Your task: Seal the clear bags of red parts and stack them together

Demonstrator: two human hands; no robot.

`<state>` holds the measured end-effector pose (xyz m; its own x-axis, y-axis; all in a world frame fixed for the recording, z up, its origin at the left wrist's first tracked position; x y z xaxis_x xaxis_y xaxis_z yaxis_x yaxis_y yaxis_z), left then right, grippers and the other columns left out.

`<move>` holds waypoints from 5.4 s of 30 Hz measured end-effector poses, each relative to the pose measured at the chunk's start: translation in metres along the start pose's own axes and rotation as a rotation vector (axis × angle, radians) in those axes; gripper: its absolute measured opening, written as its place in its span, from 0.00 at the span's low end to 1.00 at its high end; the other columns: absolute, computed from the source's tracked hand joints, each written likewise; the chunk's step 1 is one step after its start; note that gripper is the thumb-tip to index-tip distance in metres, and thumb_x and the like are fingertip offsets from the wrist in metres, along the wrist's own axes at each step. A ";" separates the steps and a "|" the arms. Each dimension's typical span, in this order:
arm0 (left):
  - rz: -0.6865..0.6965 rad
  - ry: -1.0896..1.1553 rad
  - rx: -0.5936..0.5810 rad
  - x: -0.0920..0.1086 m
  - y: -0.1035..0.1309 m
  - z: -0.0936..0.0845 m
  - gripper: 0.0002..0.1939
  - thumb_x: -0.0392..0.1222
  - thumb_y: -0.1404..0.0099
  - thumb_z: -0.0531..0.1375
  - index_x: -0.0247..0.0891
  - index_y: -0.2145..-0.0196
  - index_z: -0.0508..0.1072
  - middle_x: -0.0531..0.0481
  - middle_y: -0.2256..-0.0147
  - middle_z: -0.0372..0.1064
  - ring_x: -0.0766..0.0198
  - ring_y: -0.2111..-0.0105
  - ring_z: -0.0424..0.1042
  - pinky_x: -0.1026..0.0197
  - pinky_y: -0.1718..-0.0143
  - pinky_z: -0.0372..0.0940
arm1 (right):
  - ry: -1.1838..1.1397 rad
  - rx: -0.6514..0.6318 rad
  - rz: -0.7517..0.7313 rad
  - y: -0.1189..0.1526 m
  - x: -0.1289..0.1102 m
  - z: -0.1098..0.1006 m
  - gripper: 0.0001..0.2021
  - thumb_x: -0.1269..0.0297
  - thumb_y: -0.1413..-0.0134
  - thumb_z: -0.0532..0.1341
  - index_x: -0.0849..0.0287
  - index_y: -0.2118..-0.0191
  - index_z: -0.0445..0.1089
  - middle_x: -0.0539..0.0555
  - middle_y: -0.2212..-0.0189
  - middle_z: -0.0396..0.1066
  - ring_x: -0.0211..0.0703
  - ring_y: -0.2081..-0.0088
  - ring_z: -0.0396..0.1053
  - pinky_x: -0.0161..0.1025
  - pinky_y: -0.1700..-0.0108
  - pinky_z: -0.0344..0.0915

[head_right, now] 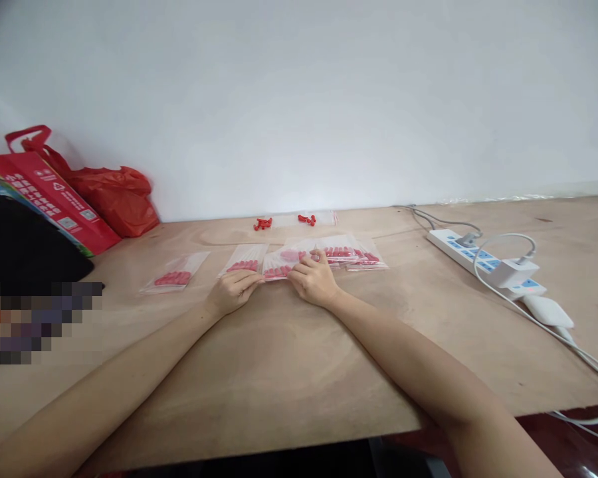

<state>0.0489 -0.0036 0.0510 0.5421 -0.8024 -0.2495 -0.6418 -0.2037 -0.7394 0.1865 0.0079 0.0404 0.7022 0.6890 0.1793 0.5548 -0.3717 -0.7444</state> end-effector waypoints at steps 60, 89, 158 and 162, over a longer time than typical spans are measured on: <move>0.165 -0.082 0.003 0.021 -0.015 0.012 0.05 0.33 0.41 0.52 0.35 0.68 0.68 0.49 0.69 0.70 0.65 0.68 0.68 0.61 0.68 0.65 | 0.084 0.031 -0.091 -0.005 -0.022 0.000 0.11 0.69 0.46 0.49 0.56 0.69 0.68 0.49 0.77 0.66 0.35 0.69 0.59 0.43 0.53 0.44; -0.151 -0.232 -0.138 -0.044 0.022 -0.017 0.17 0.49 0.42 0.55 0.36 0.59 0.66 0.43 0.62 0.66 0.57 0.61 0.66 0.56 0.61 0.62 | -0.463 -0.027 0.115 0.005 0.024 0.007 0.08 0.75 0.48 0.44 0.58 0.63 0.54 0.60 0.55 0.61 0.38 0.54 0.61 0.39 0.57 0.60; 0.010 -0.149 -0.210 -0.017 0.044 -0.027 0.08 0.36 0.39 0.51 0.40 0.69 0.70 0.51 0.70 0.71 0.69 0.71 0.70 0.69 0.70 0.65 | 0.029 0.007 -0.081 -0.016 -0.024 0.017 0.12 0.68 0.44 0.48 0.58 0.71 0.67 0.49 0.76 0.68 0.36 0.68 0.57 0.43 0.54 0.41; 0.093 -0.176 -0.139 -0.011 0.042 -0.031 0.08 0.33 0.40 0.52 0.39 0.69 0.70 0.51 0.70 0.71 0.69 0.70 0.70 0.68 0.69 0.65 | 0.051 -0.010 -0.099 -0.016 -0.025 0.019 0.11 0.72 0.46 0.48 0.59 0.73 0.66 0.50 0.77 0.66 0.36 0.67 0.56 0.45 0.53 0.40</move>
<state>-0.0008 -0.0207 0.0417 0.5555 -0.7134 -0.4272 -0.7553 -0.2181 -0.6180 0.1515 0.0085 0.0352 0.6651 0.6904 0.2846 0.6270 -0.3092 -0.7150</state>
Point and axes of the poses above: each hand's wrist, its own y-axis away from the middle knuckle, its own z-axis out of the palm, x = y × z, the point moved 7 cm from there along -y, towards the middle knuckle
